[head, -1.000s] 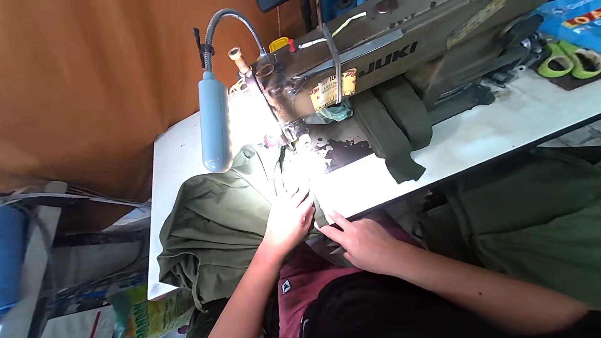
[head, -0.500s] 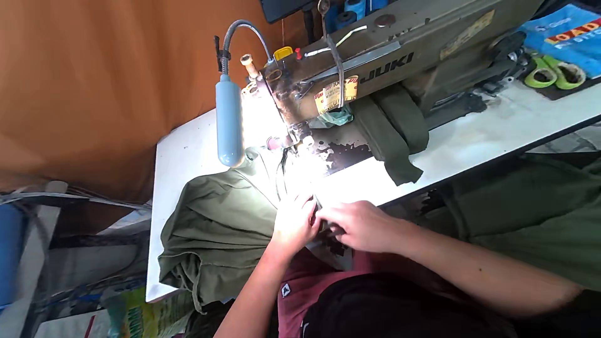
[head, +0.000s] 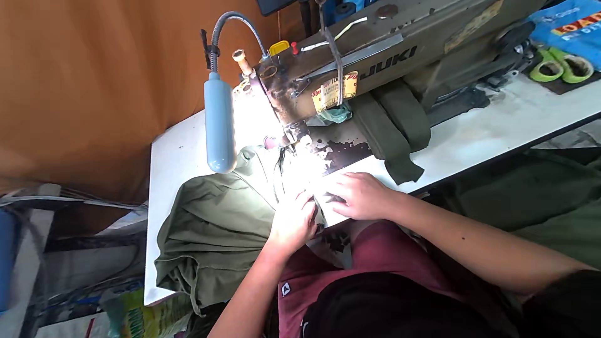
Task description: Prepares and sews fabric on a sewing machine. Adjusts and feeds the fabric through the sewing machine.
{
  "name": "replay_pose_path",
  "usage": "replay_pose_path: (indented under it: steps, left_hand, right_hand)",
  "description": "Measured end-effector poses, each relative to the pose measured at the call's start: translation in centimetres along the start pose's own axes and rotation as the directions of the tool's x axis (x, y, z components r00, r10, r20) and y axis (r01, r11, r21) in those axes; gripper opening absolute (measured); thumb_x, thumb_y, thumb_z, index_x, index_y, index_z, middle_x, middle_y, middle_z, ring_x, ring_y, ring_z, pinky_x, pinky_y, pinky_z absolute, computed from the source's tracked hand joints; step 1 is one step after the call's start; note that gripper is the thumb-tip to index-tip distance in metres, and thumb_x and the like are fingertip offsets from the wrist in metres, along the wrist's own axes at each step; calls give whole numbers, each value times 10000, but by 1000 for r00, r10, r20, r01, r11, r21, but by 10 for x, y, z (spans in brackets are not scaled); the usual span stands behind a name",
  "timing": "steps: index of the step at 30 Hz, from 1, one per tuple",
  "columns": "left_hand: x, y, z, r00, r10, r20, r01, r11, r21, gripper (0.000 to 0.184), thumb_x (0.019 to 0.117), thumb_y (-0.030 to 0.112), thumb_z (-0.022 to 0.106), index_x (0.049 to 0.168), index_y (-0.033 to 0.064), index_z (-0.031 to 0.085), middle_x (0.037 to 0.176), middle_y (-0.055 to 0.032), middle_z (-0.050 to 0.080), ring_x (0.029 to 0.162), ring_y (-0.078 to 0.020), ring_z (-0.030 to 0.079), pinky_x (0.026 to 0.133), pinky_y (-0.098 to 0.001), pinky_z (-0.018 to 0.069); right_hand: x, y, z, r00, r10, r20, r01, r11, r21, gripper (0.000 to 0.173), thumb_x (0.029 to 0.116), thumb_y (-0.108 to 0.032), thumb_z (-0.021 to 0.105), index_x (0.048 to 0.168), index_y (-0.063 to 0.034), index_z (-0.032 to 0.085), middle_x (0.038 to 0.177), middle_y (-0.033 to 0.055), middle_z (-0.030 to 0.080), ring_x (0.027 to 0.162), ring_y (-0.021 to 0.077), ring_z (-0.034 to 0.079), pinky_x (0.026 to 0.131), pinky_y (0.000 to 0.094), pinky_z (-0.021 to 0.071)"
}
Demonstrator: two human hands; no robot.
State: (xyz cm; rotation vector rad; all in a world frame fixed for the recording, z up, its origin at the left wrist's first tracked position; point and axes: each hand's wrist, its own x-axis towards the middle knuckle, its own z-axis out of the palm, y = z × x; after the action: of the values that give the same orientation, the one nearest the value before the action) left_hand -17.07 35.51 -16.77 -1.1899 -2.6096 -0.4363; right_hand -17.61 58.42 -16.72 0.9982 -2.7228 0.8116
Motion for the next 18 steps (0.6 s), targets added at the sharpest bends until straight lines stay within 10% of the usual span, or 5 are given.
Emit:
replay_pose_path:
  steps: [4, 10, 18]
  left_hand:
    - [-3, -3, 2, 998, -63, -7, 62, 989, -131, 205, 767, 71, 672, 922, -23, 769, 1109, -186, 751, 1005, -368, 728, 863, -531, 562]
    - [-1, 1, 0, 997, -74, -18, 72, 994, -81, 175, 766, 136, 743, 894, 17, 758, 1064, -148, 757, 966, -329, 733, 826, -514, 574]
    - [3, 5, 0, 995, -101, 12, 101, 994, -35, 171, 711, 46, 756, 873, -8, 752, 1048, -159, 761, 974, -342, 734, 836, -506, 577]
  right_hand:
    - [-7, -20, 18, 966, -163, -202, 166, 986, -3, 420, 869, -429, 680, 952, -19, 709, 772, 120, 664, 651, 270, 663, 540, 408, 522]
    - [4, -33, 27, 941, -150, -303, 163, 986, 19, 65, 802, -51, 662, 846, -17, 696, 749, 134, 663, 657, 282, 675, 537, 406, 527]
    - [15, -7, -8, 989, 105, 101, -103, 994, -33, 276, 957, -208, 597, 1139, -40, 719, 1029, 156, 691, 943, 326, 685, 785, 485, 551]
